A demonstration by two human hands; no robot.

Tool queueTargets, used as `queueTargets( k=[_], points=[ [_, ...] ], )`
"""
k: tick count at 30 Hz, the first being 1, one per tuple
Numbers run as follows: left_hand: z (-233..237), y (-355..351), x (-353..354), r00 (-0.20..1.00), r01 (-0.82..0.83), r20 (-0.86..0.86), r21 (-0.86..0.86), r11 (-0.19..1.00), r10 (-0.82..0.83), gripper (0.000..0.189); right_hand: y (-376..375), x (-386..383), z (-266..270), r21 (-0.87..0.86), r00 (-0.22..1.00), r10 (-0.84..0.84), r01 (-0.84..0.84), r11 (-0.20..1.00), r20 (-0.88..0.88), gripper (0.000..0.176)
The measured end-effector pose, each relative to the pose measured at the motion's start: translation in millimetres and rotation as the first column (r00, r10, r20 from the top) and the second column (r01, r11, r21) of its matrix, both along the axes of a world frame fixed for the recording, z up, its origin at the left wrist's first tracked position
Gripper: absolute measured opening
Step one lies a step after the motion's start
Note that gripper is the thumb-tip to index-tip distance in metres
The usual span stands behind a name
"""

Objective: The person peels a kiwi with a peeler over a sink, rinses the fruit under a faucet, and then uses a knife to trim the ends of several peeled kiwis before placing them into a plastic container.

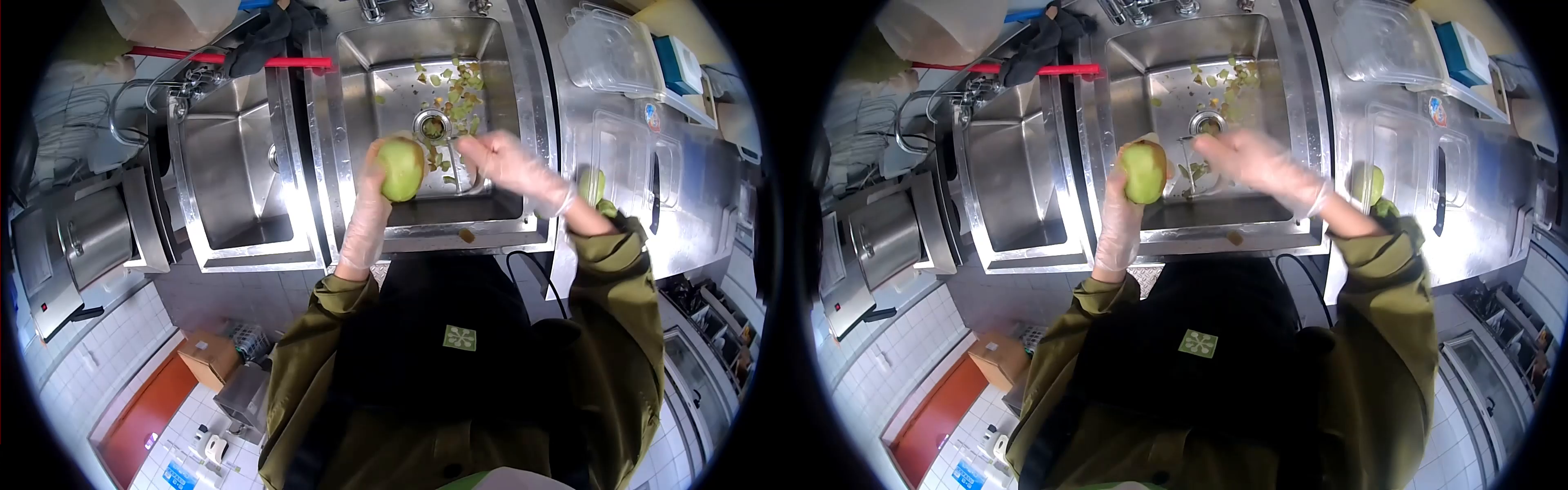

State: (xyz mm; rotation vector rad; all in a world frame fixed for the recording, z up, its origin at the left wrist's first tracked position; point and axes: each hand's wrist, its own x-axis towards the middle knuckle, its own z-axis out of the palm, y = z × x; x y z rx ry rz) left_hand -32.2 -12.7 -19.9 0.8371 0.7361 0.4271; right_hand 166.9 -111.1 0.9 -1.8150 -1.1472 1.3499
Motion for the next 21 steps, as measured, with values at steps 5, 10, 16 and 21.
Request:
queueTargets(
  k=[5,10,16,21],
  points=[
    [-2.5,-14.1,23.8,0.989,-0.024,0.145,0.106,0.994,0.009,0.057,-9.8,-49.1,-6.8,-0.11,0.751,-0.384,0.389,0.915,-0.537,0.046],
    [11.8,-15.6,24.1,0.998,0.059,0.028,0.172,0.983,-0.065,0.059,-6.0,-54.6,5.5,0.079,0.858,-0.393,0.44,0.894,-0.331,0.05],
    [21.2,-13.5,24.0,0.993,0.119,0.01,-0.103,0.988,-0.118,0.05,-1.9,-51.5,18.1,0.0,0.88,-0.354,0.373,0.928,-0.317,0.047],
    [26.2,-28.8,32.9,0.981,-0.191,-0.064,-0.144,0.971,0.184,0.048,-5.8,-41.4,41.8,0.147,0.71,-0.056,-0.068,0.987,0.702,0.05]
  ],
)
